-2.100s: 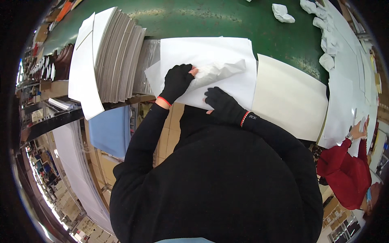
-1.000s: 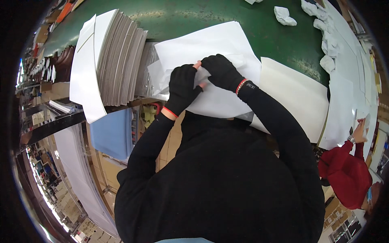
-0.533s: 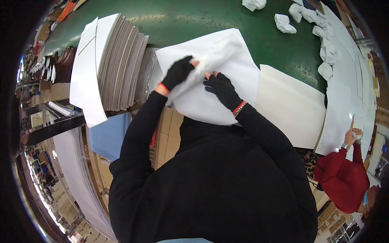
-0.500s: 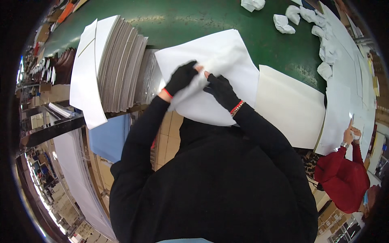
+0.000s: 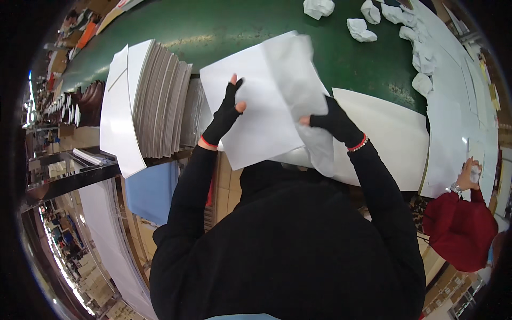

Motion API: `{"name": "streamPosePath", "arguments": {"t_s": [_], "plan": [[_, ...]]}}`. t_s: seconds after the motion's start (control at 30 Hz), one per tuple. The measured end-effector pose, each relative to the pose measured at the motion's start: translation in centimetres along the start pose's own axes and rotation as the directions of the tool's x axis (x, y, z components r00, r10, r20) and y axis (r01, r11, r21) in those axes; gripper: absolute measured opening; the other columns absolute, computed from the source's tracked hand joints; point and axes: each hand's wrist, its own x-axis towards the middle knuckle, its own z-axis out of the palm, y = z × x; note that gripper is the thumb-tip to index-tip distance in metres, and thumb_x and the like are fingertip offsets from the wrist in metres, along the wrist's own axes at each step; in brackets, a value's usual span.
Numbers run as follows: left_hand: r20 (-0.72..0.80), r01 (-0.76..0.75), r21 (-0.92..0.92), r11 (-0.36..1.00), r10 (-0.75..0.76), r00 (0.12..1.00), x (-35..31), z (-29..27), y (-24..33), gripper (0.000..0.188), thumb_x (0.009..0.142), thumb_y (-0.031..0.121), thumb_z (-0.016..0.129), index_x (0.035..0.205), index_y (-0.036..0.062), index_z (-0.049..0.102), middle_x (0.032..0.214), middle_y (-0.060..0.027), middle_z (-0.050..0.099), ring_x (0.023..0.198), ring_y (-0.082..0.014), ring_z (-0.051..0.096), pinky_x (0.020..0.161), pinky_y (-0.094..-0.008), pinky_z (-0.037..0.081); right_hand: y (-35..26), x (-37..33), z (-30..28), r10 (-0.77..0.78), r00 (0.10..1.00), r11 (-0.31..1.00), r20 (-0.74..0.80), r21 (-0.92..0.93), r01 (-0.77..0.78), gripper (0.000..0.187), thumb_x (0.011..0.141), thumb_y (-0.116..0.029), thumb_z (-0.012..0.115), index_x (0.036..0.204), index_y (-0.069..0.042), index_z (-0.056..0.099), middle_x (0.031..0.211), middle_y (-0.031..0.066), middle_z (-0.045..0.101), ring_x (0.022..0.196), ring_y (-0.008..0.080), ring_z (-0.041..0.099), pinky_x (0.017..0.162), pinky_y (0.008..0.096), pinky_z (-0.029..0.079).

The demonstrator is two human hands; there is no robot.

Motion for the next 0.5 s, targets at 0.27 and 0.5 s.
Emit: {"name": "streamPosePath", "arguments": {"t_s": [0.27,0.5], "plan": [[-0.380,-0.171,-0.517,0.839,-0.046,0.924,0.3,-0.1,15.7,0.035,0.089,0.014,0.060,0.120,0.0005,0.053,0.075,-0.0008,0.055,0.069,-0.0082,0.054,0.059,-0.0207,0.042,-1.0,-3.3,1.5,-0.439,0.898,0.672,0.030,-0.652,0.351,0.066,0.065,-0.014,0.079,0.125,-0.007,0.054,0.116,0.0128,0.061,0.104,0.0298,0.060,0.090,0.0365,0.047],[-0.373,-0.279,0.048,0.959,0.276,0.886,-3.4,-0.9,18.8,0.067,0.081,0.015,0.069,0.138,0.0036,0.038,0.098,-0.0061,0.061,0.089,-0.0138,0.057,0.084,-0.0292,0.043,-1.6,-6.5,0.9,-0.479,0.877,0.426,0.034,-0.865,0.266,0.064,0.065,-0.014,0.077,0.124,-0.014,0.054,0.111,0.0091,0.060,0.100,0.0288,0.059,0.084,0.0370,0.048]]}}
